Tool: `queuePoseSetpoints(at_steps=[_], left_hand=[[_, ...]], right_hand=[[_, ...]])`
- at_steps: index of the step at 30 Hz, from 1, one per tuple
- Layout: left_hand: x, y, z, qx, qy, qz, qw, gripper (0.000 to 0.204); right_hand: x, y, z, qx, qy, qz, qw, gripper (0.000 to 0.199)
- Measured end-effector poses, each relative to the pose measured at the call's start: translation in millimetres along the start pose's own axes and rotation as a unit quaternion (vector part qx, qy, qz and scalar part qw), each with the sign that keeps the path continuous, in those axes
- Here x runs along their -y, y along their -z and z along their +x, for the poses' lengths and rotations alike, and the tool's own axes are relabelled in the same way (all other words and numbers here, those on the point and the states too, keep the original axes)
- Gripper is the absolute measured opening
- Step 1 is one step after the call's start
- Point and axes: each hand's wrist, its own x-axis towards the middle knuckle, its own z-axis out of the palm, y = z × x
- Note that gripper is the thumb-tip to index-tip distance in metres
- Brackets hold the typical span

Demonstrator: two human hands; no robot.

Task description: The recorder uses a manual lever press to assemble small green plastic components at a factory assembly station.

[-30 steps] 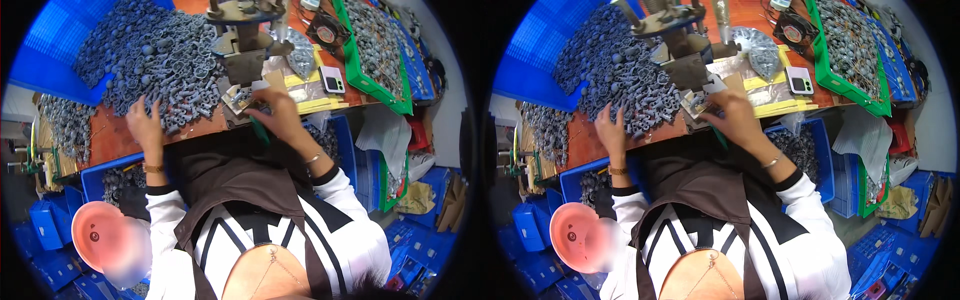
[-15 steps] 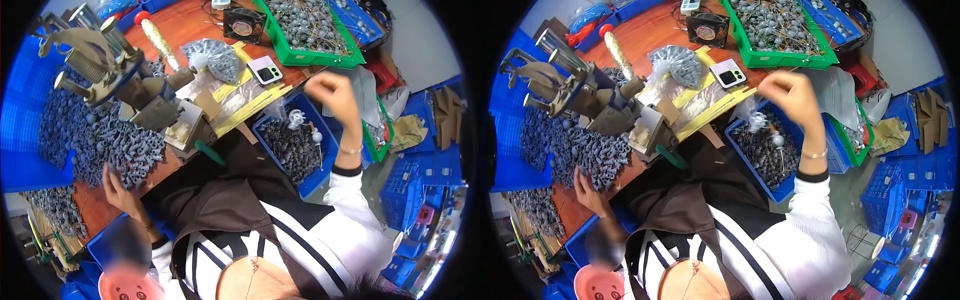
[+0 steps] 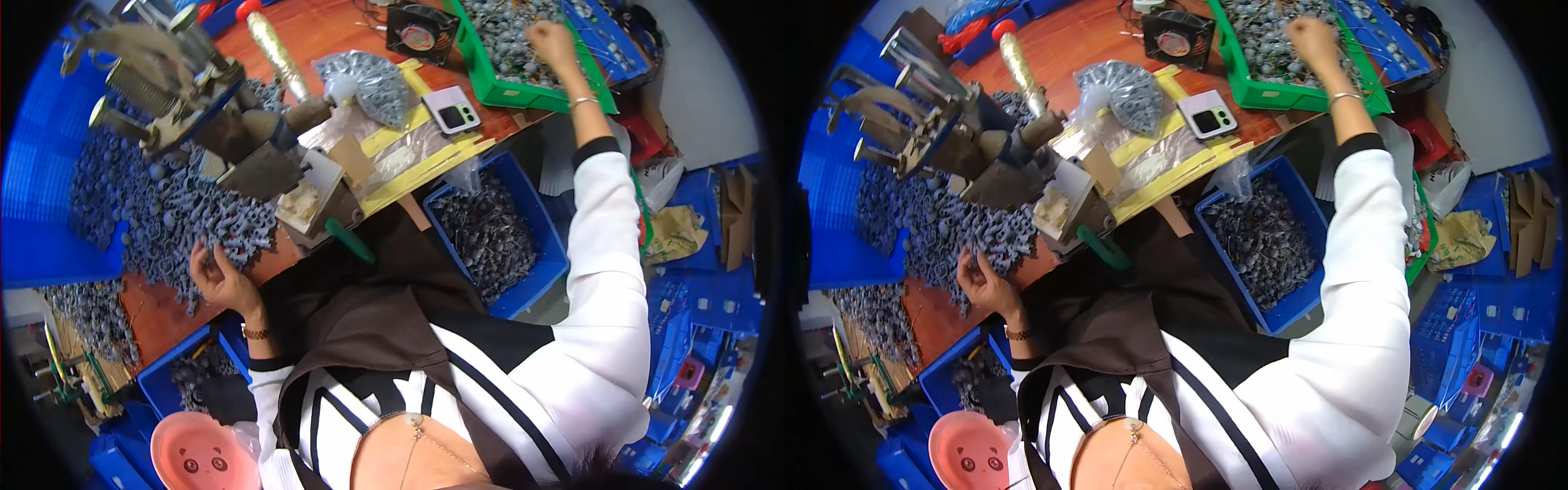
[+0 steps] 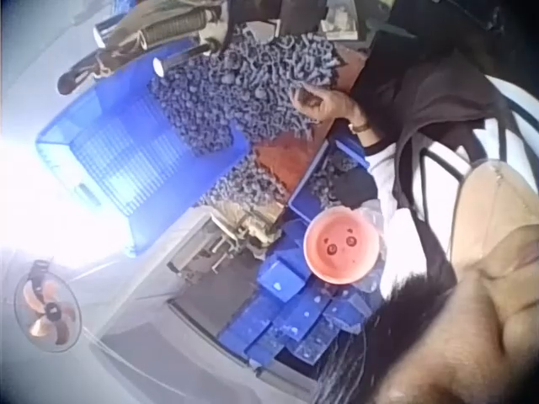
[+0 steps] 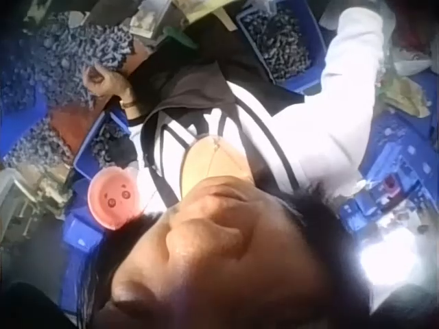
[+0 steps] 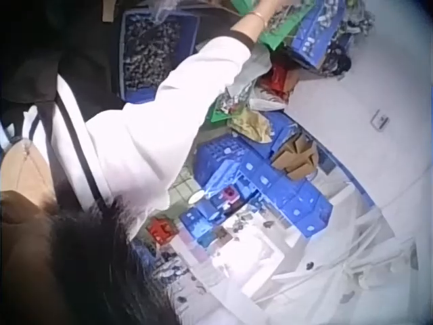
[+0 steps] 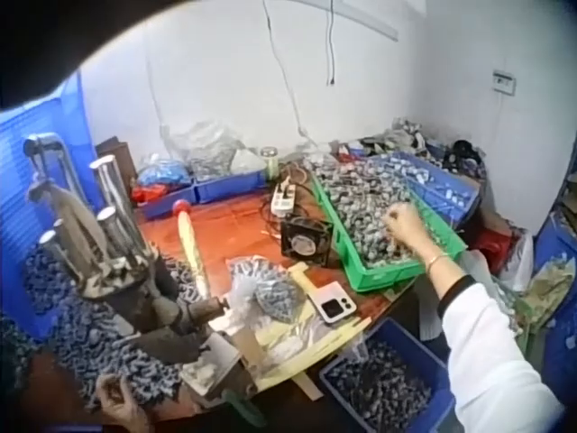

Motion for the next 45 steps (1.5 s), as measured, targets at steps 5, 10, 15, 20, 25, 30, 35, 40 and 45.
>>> queuePoseSetpoints(at_steps=[5, 10, 15, 20, 25, 30, 35, 40, 45], left_hand=[[-42.9, -37.8, -12.5, 0.191, 0.023, -0.143, 0.971, 0.036], [-52.6, -68.1, -29.6, 0.290, -0.010, -0.071, 0.954, 0.035], [-34.8, -71.4, -19.7, 0.355, -0.063, 0.033, 0.932, 0.027], [-46.8, -74.4, -19.1, 0.369, -0.099, 0.094, 0.919, 0.026], [-58.7, -78.4, -19.8, 0.353, -0.105, 0.154, 0.917, 0.029], [-71.9, -50.1, -13.5, 0.237, -0.062, 0.065, 0.968, 0.035], [-41.0, 8.9, 1.3, 0.302, -0.198, 0.272, 0.892, 0.031], [-33.8, 4.6, 14.2, 0.368, -0.296, 0.308, 0.826, 0.024], [-27.6, 5.9, 21.5, 0.389, -0.328, 0.293, 0.810, 0.030]], right_hand=[[95.4, 92.6, 9.0, -0.185, -0.077, 0.170, 0.965, 0.028], [86.1, 118.9, -2.5, -0.092, -0.066, 0.551, 0.827, 0.028], [135.0, 151.0, -50.9, 0.078, -0.025, 0.683, 0.725, 0.034], [181.5, 146.9, -104.6, 0.152, -0.035, 0.684, 0.712, 0.025], [232.6, 132.4, -124.0, 0.169, 0.066, 0.653, 0.735, 0.024], [268.5, 125.2, -136.9, 0.200, 0.079, 0.715, 0.665, 0.026], [276.6, 131.2, -161.4, 0.291, -0.057, 0.711, 0.638, 0.015], [295.8, 113.2, -171.2, 0.366, -0.110, 0.643, 0.663, 0.011], [324.3, 80.7, -191.0, 0.350, -0.069, 0.595, 0.720, 0.016]])
